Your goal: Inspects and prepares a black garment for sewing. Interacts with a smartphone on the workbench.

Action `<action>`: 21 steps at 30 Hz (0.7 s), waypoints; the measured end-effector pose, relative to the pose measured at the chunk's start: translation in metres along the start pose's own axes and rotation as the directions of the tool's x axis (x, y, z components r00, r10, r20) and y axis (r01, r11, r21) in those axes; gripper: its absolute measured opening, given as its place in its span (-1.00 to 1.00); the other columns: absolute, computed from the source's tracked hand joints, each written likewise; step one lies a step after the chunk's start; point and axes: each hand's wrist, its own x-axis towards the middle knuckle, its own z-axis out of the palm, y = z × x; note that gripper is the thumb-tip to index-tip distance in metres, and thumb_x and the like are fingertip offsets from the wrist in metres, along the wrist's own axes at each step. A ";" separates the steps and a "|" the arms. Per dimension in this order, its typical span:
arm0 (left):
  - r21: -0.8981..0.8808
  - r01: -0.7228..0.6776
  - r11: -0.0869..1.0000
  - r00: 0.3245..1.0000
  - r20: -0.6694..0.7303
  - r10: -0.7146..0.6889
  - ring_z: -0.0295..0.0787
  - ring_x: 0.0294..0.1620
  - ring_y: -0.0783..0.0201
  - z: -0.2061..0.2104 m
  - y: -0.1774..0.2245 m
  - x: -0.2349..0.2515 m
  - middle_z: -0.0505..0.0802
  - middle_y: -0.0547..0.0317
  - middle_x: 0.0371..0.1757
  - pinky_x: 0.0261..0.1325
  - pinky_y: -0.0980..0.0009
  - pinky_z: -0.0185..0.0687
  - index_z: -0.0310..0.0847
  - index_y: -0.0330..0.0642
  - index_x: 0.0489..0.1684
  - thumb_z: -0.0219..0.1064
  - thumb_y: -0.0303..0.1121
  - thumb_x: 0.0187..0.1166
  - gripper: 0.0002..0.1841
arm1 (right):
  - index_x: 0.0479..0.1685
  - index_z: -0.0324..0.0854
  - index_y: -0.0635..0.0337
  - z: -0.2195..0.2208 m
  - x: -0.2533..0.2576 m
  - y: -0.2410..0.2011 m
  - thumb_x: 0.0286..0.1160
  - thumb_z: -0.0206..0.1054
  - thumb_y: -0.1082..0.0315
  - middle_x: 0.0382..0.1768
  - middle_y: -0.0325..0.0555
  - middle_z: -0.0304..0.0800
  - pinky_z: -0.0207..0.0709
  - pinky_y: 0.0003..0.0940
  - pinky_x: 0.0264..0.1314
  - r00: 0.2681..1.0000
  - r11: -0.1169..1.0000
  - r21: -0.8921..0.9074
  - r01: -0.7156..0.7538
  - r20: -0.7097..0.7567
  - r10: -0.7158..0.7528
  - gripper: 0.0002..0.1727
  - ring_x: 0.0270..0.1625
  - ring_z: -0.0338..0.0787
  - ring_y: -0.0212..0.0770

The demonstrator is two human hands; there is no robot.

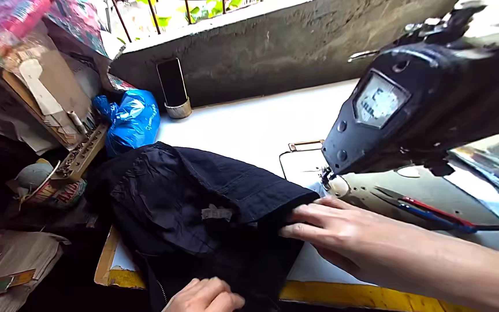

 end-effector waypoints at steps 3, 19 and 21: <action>0.144 0.109 0.984 0.979 -0.187 -0.081 0.87 0.22 0.00 0.011 -0.004 0.020 0.77 -0.19 0.40 0.16 0.17 0.82 0.73 -0.25 0.34 0.27 -0.40 0.68 -0.67 | -0.03 0.81 -0.09 -0.008 0.028 -0.015 0.48 0.16 0.33 -0.15 -0.31 0.82 0.65 -0.34 -0.10 0.995 0.990 0.141 0.004 -0.101 0.011 -0.70 -0.09 0.80 -0.31; 0.620 -0.026 0.784 0.961 -0.201 0.191 0.64 0.49 0.01 0.020 -0.073 0.023 0.80 0.17 0.42 0.32 0.06 0.43 0.77 0.54 0.13 0.13 -0.48 0.60 -0.52 | 0.05 0.80 0.04 0.096 0.059 0.007 0.33 0.37 0.33 -0.17 -0.04 0.75 0.66 -0.13 -0.50 0.943 0.944 0.223 -0.242 -0.177 0.284 -0.71 -0.39 0.80 -0.10; 0.588 -0.037 0.808 0.968 -0.178 0.175 0.62 0.49 -0.01 0.015 -0.080 0.017 0.81 0.14 0.38 0.35 0.07 0.45 0.76 0.47 0.11 0.09 -0.48 0.63 -0.54 | 0.05 0.81 0.01 0.098 0.059 0.005 0.36 0.35 0.31 -0.18 -0.07 0.75 0.65 -0.16 -0.54 0.944 0.947 0.224 -0.231 -0.183 0.274 -0.71 -0.41 0.79 -0.13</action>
